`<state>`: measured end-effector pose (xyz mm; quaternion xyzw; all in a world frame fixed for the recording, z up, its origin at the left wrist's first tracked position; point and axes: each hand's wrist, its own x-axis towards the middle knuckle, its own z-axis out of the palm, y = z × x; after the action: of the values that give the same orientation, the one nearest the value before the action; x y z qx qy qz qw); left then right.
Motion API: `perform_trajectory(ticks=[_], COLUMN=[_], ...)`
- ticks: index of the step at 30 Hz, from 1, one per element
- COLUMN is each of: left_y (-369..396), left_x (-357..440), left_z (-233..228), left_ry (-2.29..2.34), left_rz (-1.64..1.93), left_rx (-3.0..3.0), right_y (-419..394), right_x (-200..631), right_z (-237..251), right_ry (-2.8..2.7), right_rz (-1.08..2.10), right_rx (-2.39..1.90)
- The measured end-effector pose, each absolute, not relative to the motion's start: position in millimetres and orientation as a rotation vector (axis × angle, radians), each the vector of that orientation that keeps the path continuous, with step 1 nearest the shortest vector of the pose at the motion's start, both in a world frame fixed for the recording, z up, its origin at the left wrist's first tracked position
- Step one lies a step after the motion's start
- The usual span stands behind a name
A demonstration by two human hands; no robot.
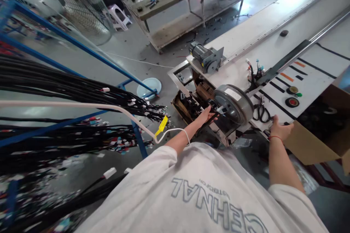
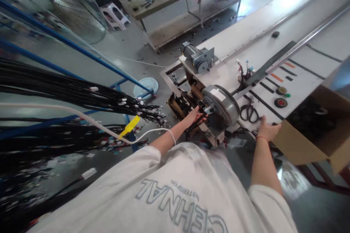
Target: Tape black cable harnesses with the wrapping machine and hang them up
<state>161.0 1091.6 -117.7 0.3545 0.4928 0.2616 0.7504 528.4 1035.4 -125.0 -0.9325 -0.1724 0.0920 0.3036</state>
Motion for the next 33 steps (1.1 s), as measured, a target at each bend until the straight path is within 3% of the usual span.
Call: perform_trajectory(ticks=[4, 8, 33], left_y=[1053.2, 1028.0, 1053.9], left_x=[129.0, 97.4, 166.1], left_z=[-121.8, -122.6, -101.5], left_ry=[0.912, 1.068, 1.119], left_rz=[0.413, 0.333, 0.743], left_rx=[1.177, 1.568, 1.27], right_y=[1035.8, 1036.0, 1033.3], right_x=[528.6, 528.9, 530.4], right_z=[-126.5, -127.8, -127.6], right_ry=[-0.428, -0.451, -0.462], right_rz=[0.199, 0.215, 0.202], right_rx=[-2.46, -2.469, -2.439])
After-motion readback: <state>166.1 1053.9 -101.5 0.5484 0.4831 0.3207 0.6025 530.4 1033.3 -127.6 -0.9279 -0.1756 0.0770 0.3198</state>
